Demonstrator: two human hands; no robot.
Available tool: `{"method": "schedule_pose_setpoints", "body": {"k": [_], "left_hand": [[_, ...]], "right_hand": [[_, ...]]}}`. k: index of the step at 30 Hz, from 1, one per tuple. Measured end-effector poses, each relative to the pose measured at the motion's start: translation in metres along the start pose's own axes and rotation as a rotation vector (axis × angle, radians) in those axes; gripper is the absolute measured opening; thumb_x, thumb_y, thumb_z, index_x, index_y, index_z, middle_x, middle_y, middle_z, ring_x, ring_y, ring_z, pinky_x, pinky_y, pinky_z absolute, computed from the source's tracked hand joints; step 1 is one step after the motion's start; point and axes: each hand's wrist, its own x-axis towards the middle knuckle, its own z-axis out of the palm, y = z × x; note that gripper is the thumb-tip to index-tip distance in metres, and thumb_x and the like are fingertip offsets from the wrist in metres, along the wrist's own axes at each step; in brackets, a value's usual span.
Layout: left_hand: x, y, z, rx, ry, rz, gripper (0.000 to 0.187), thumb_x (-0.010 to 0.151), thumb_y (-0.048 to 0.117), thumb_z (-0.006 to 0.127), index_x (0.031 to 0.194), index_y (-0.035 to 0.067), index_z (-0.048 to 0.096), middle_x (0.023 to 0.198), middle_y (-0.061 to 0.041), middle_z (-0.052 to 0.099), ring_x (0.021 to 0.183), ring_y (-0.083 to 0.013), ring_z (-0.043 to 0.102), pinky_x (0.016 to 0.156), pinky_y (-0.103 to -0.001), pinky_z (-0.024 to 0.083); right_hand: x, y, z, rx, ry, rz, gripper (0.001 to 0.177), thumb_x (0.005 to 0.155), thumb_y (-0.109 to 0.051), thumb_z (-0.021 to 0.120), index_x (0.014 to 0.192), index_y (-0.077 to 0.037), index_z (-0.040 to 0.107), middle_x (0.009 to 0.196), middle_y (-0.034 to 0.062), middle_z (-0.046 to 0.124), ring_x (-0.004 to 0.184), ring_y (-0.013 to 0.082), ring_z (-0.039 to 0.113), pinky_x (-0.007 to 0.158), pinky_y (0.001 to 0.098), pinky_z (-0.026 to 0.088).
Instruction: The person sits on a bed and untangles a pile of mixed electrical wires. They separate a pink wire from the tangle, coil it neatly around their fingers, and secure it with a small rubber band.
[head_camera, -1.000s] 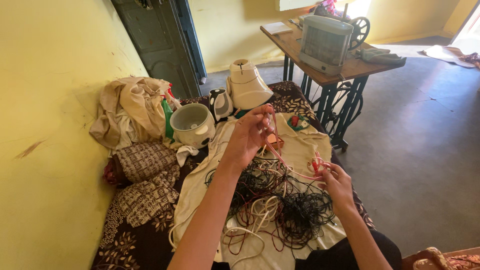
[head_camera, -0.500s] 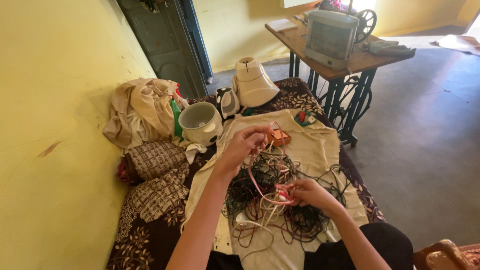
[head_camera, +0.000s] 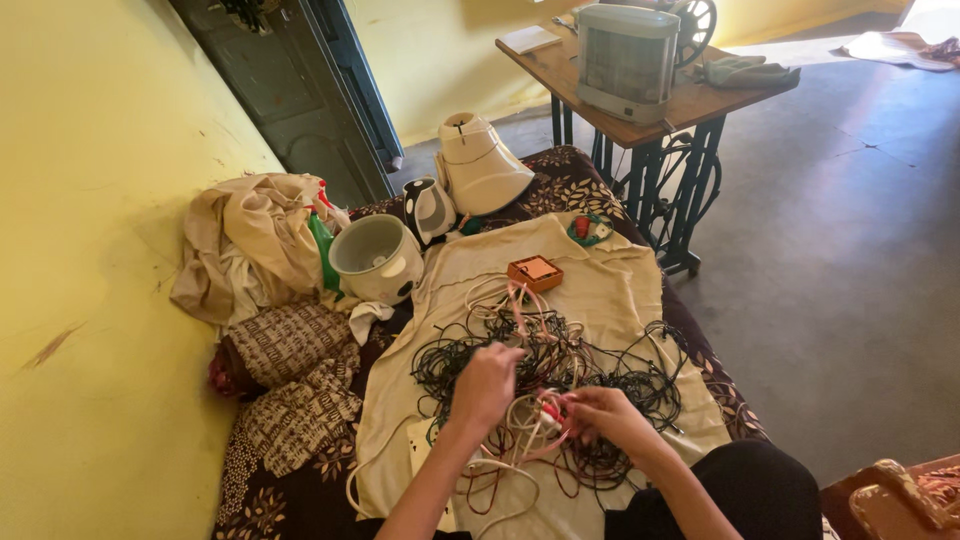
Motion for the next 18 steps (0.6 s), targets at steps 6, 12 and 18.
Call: {"method": "schedule_pose_setpoints", "body": {"k": [6,12,18], "left_hand": [[0.011,0.035,0.022,-0.184,-0.166,0.203,0.067,0.089,0.026,0.08,0.139,-0.007,0.05,0.124,-0.027,0.061,0.111,-0.0433,0.059,0.09,-0.051,0.05],[0.034,-0.019,0.031,-0.217,-0.336,-0.013,0.043,0.085,0.025,0.078,0.119,0.002,0.066,0.109,-0.018,0.073,0.098,-0.0288,0.076,0.084,-0.04,0.06],[0.057,-0.041,0.008,-0.103,-0.125,-0.236,0.04,0.088,0.02,0.074,0.125,0.008,0.062,0.112,-0.012,0.072,0.096,-0.0264,0.075,0.079,-0.04,0.059]], "right_hand": [[0.023,-0.032,0.002,0.254,0.175,-0.074,0.035,0.097,-0.021,0.063,0.12,0.005,0.068,0.101,0.0096,0.075,0.09,0.0156,0.072,0.081,0.0318,0.061],[0.061,-0.021,-0.016,0.368,0.03,-0.005,0.037,0.1,-0.024,0.054,0.117,0.005,0.068,0.105,0.0143,0.076,0.096,0.0185,0.076,0.088,0.0324,0.063],[0.104,0.002,-0.019,-0.246,0.436,-0.101,0.03,0.098,-0.022,0.059,0.118,-0.004,0.073,0.096,0.0154,0.079,0.085,0.0234,0.075,0.075,0.0376,0.063]]}}
